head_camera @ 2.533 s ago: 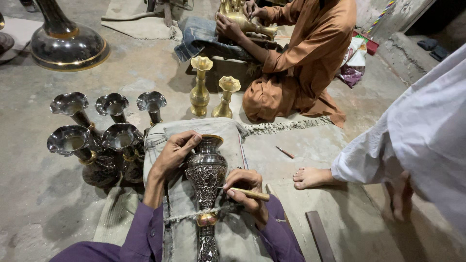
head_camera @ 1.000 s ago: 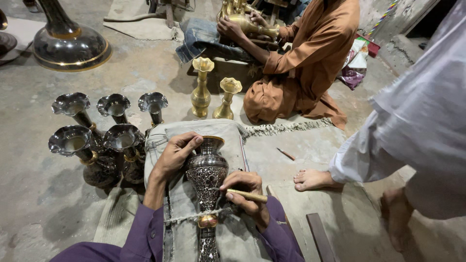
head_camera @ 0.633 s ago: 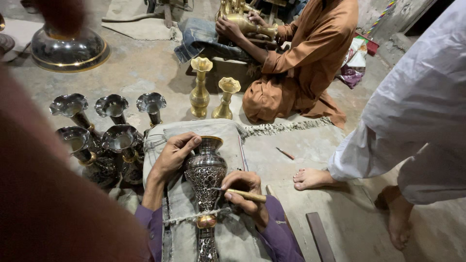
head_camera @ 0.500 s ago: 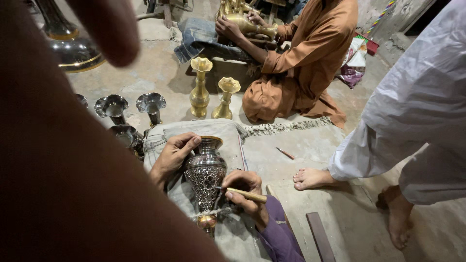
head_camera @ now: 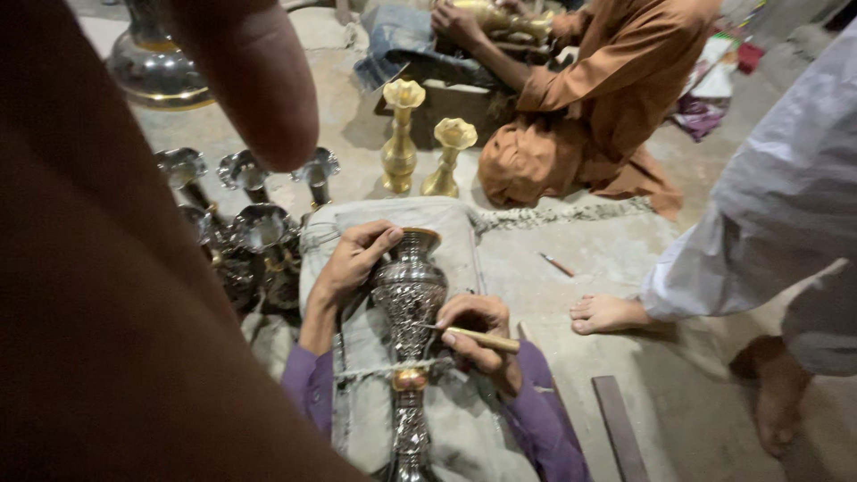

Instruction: The person sits on the floor holding an ornate metal vase steady with one hand while using a small wooden-handled chisel to engrave decorative patterns into its surface, repositioning the vase to work on different areas. Other workers engrave brass vases nearby.

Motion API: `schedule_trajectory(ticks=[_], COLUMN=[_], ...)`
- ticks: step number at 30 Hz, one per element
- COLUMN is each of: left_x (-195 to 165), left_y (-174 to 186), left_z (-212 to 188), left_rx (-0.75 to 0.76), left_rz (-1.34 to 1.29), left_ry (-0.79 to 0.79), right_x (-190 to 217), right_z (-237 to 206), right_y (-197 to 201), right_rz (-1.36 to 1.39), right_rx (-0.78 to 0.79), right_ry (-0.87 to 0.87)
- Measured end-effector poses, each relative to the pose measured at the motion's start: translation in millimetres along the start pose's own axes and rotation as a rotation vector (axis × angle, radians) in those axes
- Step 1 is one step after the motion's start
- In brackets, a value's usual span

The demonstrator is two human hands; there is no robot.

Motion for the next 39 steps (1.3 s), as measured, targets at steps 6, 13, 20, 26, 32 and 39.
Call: schedule_trajectory(ticks=[6, 13, 20, 26, 32, 39], left_x=[-8.0, -12.7, -15.8, -14.8, -14.5, -17.8], left_y=[-2.9, -4.2, -9.8, -8.0, -10.1, -10.8], left_z=[-0.5, -2.3, -3.0, -0.9, -3.5, -3.3], left_rx=[-0.006, -0.020, 0.044, 0.026, 0.026, 0.021], left_rz=[0.030, 0.113, -0.049, -0.052, -0.074, -0.072], left_ry=[-0.047, -0.007, -0.030, -0.019, -0.013, -0.001], right_x=[3.5, 9.2, 6.6, 7.2, 5.8, 6.1], right_z=[0.9, -0.4, -1.2, -2.2, -0.3, -4.3], right_y=[0.0, -2.8, 0.5, 1.4, 0.7, 2.7], right_rz=[-0.027, 0.005, -0.067, -0.011, -0.027, -0.011], right_rx=[-0.010, -0.021, -0.008, -0.025, -0.028, -0.074], right_ry=[0.038, 0.017, -0.009, -0.049, -0.013, -0.053])
Point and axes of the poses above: each hand's wrist, its own z-axis towards the middle knuckle, its own y-axis out of the back of the hand, x = y × z, the point moved 6 cm from there along z, towards the middle knuckle, and after that the axes turned 5 degrees about -z, right-handed, at the moved point
